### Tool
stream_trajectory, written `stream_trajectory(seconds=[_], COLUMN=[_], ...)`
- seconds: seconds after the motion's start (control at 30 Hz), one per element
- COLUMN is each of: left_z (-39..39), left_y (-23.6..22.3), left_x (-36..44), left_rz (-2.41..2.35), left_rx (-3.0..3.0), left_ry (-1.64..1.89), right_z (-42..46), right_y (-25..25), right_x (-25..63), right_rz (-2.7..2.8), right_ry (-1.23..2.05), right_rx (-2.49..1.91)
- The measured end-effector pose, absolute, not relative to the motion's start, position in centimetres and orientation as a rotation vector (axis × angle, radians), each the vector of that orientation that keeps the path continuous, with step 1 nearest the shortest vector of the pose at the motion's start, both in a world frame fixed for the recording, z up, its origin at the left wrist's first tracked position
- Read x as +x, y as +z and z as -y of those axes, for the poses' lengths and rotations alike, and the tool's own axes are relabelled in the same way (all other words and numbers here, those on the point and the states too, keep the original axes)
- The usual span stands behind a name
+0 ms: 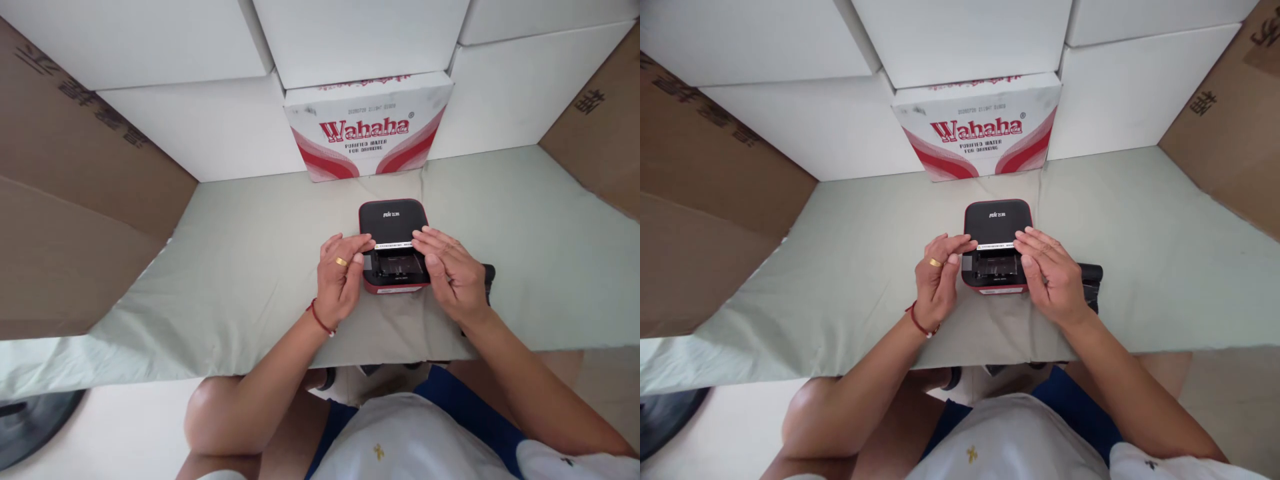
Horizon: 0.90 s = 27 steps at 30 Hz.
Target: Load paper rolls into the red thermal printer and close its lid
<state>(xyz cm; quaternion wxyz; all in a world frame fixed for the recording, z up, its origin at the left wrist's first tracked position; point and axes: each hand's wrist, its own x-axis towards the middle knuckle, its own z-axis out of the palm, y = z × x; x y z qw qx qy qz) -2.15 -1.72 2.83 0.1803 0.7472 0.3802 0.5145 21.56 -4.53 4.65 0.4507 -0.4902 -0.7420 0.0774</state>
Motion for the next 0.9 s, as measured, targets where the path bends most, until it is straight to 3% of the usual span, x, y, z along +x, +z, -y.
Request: stream_trajectory(seconds=[0.37, 0.6, 0.9], left_z=[-0.1, -0.9, -0.7], left_y=[0.0, -0.7, -0.9], left_x=[-1.9, -2.7, -2.0], left_rz=[-0.936, -0.927, -0.873], left_rx=[1.461, 1.420, 1.337], left_ry=[1.367, 1.182, 1.224], right_z=[8.3, 9.1, 8.2], right_y=[3.7, 2.6, 5.0], right_x=[21.7, 22.0, 21.6], right_rz=[1.884, 1.864, 1.951], right_ry=[0.020, -0.011, 0.036], right_rx=[-1.070, -1.123, -1.013])
